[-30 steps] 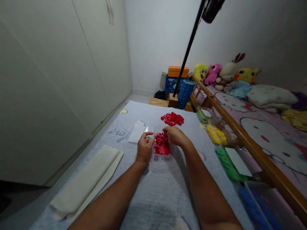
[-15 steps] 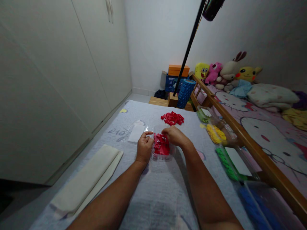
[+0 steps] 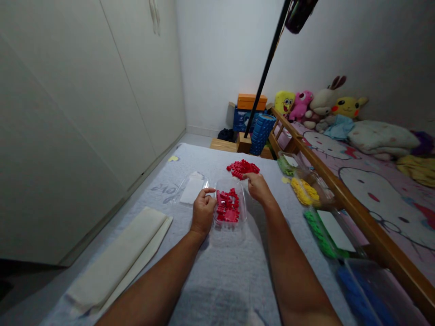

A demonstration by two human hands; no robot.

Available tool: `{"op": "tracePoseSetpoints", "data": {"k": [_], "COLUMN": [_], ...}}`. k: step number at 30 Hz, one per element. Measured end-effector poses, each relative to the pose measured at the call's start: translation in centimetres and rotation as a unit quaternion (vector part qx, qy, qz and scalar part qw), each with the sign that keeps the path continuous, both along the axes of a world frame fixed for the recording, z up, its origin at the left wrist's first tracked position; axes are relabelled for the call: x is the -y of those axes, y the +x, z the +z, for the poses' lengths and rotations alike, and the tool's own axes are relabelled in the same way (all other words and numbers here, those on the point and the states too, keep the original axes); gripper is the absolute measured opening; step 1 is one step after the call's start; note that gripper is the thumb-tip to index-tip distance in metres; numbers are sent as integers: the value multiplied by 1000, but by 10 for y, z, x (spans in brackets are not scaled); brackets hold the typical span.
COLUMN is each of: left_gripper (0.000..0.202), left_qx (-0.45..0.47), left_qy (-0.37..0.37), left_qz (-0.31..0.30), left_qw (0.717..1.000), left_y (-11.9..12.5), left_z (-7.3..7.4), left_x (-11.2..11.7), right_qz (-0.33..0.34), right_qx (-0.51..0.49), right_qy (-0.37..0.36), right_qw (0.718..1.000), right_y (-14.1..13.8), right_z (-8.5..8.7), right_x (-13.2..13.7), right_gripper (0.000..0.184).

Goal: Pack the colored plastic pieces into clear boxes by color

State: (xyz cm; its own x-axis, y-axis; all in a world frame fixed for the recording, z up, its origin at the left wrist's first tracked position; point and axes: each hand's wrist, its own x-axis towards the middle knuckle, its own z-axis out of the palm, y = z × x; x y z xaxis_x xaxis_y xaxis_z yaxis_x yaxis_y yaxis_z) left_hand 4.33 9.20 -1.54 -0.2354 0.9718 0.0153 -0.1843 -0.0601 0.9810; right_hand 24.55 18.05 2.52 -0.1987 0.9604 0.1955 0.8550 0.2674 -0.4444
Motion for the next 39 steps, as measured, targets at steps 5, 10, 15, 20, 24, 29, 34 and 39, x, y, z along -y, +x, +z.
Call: {"op": "tracePoseSetpoints", "data": {"k": [5,10,15,20,24,29,34,39], "left_gripper": [26,26,28,28,28,28,28,27], "left_qx": [-3,9,12,22,16,11,13,6], "left_qy": [4,-3,-6,-5,-1,-3,0,2], "left_qz": [-5,-4,-3,-4,-5,-2,-3,-3], "left_qw": [1000,1000,1000,1000,1000,1000,1000,1000], "left_y": [-1,0,1,2,1,1,1,0], "left_z": [-2,1,4,3,2,2,1,-1], "left_x": [-1,1,2,1,1,1,1,0], "right_qz": [2,6,4,-9,-3,-10,-22,19], "right_qx": [-4,19,4,13,39,15,-65,-178], "right_qy": [-7,-1,19,47,21,28,27,35], "right_qw": [1000,1000,1000,999,999,999,997,983], "right_y": [9,5,4,0,-3,1,9,9], "right_z": [-41,-57,-56,-59,-62,-57,-40,1], "right_x": [-14,-21,-24,-24,-26,-25,-20,-5], "right_gripper": [54,55,38,38,34,25,21,20]}}
